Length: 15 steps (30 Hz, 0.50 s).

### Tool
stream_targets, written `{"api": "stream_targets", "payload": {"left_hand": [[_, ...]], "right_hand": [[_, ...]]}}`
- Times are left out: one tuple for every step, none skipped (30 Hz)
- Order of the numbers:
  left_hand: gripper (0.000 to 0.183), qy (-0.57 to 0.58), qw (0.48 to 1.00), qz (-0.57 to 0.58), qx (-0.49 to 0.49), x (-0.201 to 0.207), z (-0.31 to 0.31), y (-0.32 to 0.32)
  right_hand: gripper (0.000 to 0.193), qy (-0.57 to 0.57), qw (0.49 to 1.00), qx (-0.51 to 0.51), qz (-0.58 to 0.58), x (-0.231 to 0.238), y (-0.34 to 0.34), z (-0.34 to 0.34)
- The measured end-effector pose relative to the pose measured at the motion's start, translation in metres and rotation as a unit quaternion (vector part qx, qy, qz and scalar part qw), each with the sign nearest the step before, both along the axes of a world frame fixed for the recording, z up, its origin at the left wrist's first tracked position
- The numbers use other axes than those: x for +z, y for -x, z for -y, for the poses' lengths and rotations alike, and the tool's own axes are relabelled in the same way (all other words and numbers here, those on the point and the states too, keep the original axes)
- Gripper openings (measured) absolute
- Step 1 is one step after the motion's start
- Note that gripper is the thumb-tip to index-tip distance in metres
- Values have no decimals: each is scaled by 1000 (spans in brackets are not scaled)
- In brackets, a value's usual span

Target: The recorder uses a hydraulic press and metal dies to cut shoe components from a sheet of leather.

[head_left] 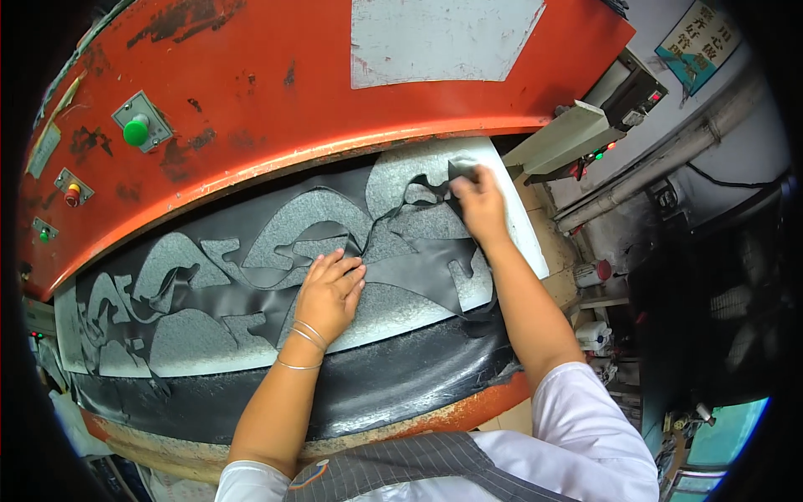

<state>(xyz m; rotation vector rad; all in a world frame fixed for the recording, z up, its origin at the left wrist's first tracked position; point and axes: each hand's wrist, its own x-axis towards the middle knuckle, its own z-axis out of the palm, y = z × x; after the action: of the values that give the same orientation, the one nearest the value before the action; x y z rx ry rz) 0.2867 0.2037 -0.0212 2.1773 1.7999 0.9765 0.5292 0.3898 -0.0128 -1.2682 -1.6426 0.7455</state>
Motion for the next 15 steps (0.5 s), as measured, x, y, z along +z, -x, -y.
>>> {"api": "stream_targets", "payload": {"left_hand": [[19,-4,1000,0,0,0,-1,0],[19,-4,1000,5,1,0,-1,0],[18,-4,1000,9,1,0,-1,-1],[18,-4,1000,7,6,-2,0,2],[19,5,1000,7,13,-4,4,7],[20,10,1000,14,16,-6,6,10],[20,8,1000,13,17,-6,6,10],[20,9,1000,17,14,-7,4,7],[20,10,1000,21,10,-8,2,4],[20,9,1000,21,9,-9,0,4],[20,5,1000,20,6,-10,-2,4],[20,2,1000,20,3,-12,-3,4],[20,1,1000,20,2,-13,-4,3],[20,4,1000,20,6,-15,-5,3],[20,7,1000,19,10,-16,-5,3]], "right_hand": [[36,67,986,-100,-117,7,-10,-5],[39,31,990,-122,-69,7,-27,-7],[43,-5,989,-144,-21,5,-41,-6],[43,13,998,-68,-11,7,-33,9],[43,31,999,13,-3,12,-16,34],[44,-7,994,83,72,17,-2,61],[44,-45,977,149,146,17,7,84],[45,-72,967,171,174,9,11,101],[45,-99,955,191,202,2,14,113],[46,-99,958,173,206,-2,19,123],[47,-100,960,155,210,-5,23,128],[49,-139,959,154,194,-6,22,128],[49,-140,959,153,195,-8,21,129],[50,-162,958,145,187,-9,21,131],[51,-184,957,138,179,-11,21,132]]}}
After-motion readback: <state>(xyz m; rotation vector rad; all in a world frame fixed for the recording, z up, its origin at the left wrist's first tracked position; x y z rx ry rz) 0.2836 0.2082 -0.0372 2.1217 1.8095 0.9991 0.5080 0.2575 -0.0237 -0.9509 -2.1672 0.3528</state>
